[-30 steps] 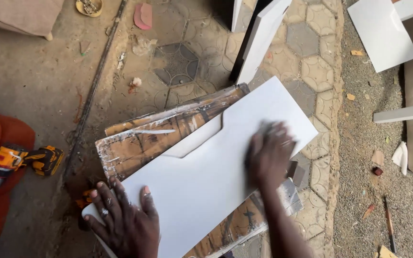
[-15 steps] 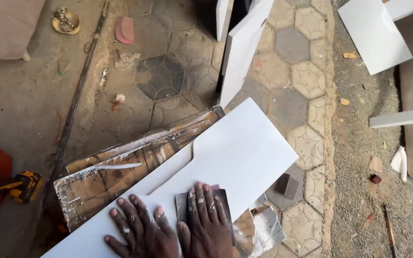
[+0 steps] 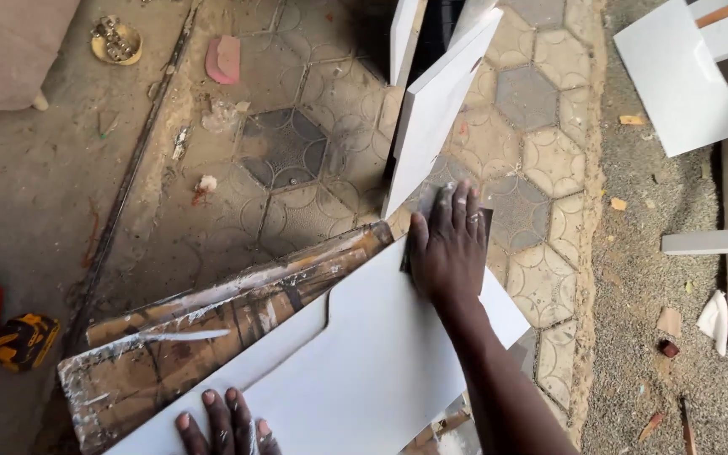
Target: Sanding the surface and edges of a white board using sandpaper to prepare it for finishing.
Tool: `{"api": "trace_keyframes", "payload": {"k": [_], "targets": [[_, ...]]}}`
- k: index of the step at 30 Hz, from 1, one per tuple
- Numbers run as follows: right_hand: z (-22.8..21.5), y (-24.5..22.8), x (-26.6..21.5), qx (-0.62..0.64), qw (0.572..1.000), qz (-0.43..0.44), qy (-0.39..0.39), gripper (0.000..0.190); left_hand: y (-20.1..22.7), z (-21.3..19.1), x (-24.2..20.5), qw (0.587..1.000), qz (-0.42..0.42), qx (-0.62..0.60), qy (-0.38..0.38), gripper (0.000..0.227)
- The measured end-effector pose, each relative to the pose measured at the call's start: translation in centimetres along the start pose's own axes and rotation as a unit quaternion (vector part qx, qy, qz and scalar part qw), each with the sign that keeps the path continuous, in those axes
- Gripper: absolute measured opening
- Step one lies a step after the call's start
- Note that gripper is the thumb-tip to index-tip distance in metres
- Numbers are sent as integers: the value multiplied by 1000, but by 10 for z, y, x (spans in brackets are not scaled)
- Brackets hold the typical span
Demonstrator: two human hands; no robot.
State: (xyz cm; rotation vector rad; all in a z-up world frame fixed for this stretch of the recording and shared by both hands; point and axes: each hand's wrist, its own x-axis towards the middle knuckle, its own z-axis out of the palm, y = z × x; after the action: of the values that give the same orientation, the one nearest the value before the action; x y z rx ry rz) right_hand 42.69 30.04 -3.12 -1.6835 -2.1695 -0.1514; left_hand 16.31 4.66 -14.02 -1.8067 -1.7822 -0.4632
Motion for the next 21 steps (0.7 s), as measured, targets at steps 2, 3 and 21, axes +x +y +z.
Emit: {"api": "trace_keyframes", "payload": {"k": [2, 3, 21], "targets": [[-21, -35, -17, -44, 994, 102, -22, 59, 22, -55, 48, 975, -140, 26, -172, 60], [-18, -73, -43, -43, 994, 98, -11, 59, 13, -14, 15, 976, -144, 27, -162, 60], [-29, 11, -53, -44, 998, 28, -35, 64, 33, -77, 72, 954, -197, -32, -222, 51]]}}
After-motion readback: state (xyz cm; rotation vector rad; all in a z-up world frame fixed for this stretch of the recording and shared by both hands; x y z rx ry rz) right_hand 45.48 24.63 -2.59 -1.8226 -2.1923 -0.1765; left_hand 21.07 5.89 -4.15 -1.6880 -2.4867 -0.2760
